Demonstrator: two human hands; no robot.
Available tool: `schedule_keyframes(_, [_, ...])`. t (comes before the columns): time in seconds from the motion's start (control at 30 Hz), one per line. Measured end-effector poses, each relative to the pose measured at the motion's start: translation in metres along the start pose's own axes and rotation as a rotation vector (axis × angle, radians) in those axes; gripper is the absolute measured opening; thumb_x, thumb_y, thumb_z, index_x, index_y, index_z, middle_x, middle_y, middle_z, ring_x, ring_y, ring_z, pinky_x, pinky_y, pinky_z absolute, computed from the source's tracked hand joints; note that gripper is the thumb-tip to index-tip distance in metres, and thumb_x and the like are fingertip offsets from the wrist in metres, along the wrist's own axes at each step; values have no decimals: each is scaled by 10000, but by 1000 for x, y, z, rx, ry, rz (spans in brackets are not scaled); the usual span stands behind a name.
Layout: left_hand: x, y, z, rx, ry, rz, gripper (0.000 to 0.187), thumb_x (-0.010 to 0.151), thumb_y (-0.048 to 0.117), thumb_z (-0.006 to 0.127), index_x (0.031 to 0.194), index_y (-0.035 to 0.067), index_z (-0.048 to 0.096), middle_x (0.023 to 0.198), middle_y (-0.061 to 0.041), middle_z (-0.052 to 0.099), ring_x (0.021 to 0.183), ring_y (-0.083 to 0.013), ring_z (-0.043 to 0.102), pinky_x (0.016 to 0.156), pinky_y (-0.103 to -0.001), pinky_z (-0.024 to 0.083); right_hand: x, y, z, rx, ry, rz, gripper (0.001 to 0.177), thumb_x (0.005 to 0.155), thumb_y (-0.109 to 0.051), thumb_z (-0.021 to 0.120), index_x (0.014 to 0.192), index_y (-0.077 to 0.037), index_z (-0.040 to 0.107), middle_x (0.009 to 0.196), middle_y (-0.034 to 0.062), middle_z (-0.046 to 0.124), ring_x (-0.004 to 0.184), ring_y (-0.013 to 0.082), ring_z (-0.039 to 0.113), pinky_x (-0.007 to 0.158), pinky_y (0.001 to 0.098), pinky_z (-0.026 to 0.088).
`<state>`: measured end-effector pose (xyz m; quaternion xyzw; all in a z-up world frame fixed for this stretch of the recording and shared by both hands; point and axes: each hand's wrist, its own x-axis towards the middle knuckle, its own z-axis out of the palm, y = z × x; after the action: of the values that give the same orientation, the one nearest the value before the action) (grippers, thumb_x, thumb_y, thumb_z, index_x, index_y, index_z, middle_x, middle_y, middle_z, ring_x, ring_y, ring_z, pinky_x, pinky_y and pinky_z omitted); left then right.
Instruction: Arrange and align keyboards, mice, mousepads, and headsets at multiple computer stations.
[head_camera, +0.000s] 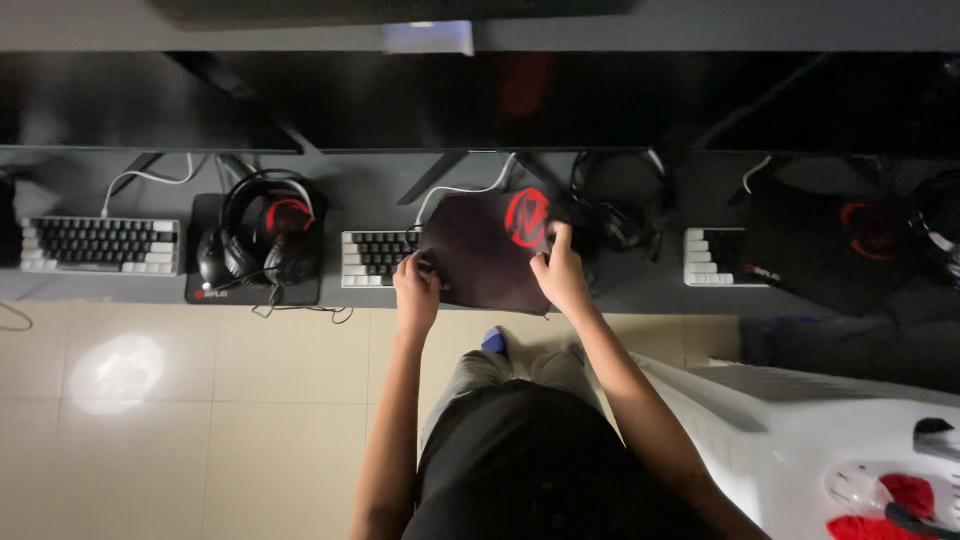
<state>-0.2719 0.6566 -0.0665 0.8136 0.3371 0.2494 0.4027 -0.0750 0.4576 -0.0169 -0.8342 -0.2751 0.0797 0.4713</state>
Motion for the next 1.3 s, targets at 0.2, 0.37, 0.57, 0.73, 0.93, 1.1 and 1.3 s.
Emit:
schedule_keyframes(0.2, [-15, 10, 48, -34, -30, 159, 476, 865, 9, 621, 1333, -18, 543, 1275, -264, 587, 1134, -443, 569, 968, -482, 494, -14, 15, -44, -126, -133, 27, 502, 976, -111, 604, 1462, -63, 485, 873, 282, 678, 842, 433, 700, 717, 499, 521])
schedule_keyframes(0.37, [-29, 68, 71, -86, -120, 53, 438, 880, 27, 637, 1312, 2, 572, 1234, -222, 617, 1091, -403, 625, 927, -481, 516, -23, -31, -118, 111, -90, -102, 382, 1029, -117, 609, 1397, -27, 553, 990, 161, 721, 856, 259, 666, 726, 355, 542])
schedule_keyframes(0.57, [-52, 104, 122, -134, -263, 40, 416, 881, 20, 634, 1294, 13, 594, 1168, -213, 637, 1049, -413, 657, 904, -464, 542, -26, -60, -213, 252, -115, 63, 405, 1080, -162, 580, 1466, -42, 559, 1017, 20, 661, 819, 71, 520, 736, 248, 464])
schedule_keyframes(0.73, [-70, 126, 180, -57, -369, 38, 410, 886, 28, 666, 1283, 5, 568, 1219, -256, 585, 1097, -468, 581, 918, -480, 514, -31, -52, -293, 244, 14, -118, 405, 1115, -151, 530, 1486, 8, 503, 1392, 50, 633, 1253, 99, 570, 1073, 261, 444])
schedule_keyframes(0.93, [-75, 152, 236, 5, -302, 168, 919, 718, -59, 677, 1565, 47, 337, 1543, -280, 379, 1393, -511, 380, 1166, -545, 369, -44, 18, -360, 617, 203, 1, 395, 1107, -129, 562, 1465, 35, 535, 1436, 60, 621, 1326, 126, 560, 1183, 269, 390])
schedule_keyframes(1.1, [-62, 193, 246, 225, -273, 80, 1074, 665, 166, 891, 1558, 122, 297, 1570, -319, 236, 1366, -550, 333, 1098, -565, 409, -62, 59, -398, 698, 448, 120, 393, 1095, -101, 598, 1461, 35, 558, 1369, 77, 645, 1249, 132, 583, 1129, 284, 419])
schedule_keyframes(1.3, [-59, 207, 257, 361, -219, 93, 1070, 667, 316, 924, 1540, 144, 331, 1604, -286, 241, 1364, -528, 346, 1066, -567, 435, -64, 59, -425, 680, 522, 6, 383, 1095, -100, 578, 1450, 41, 562, 1433, 73, 633, 1326, 142, 579, 1183, 282, 418])
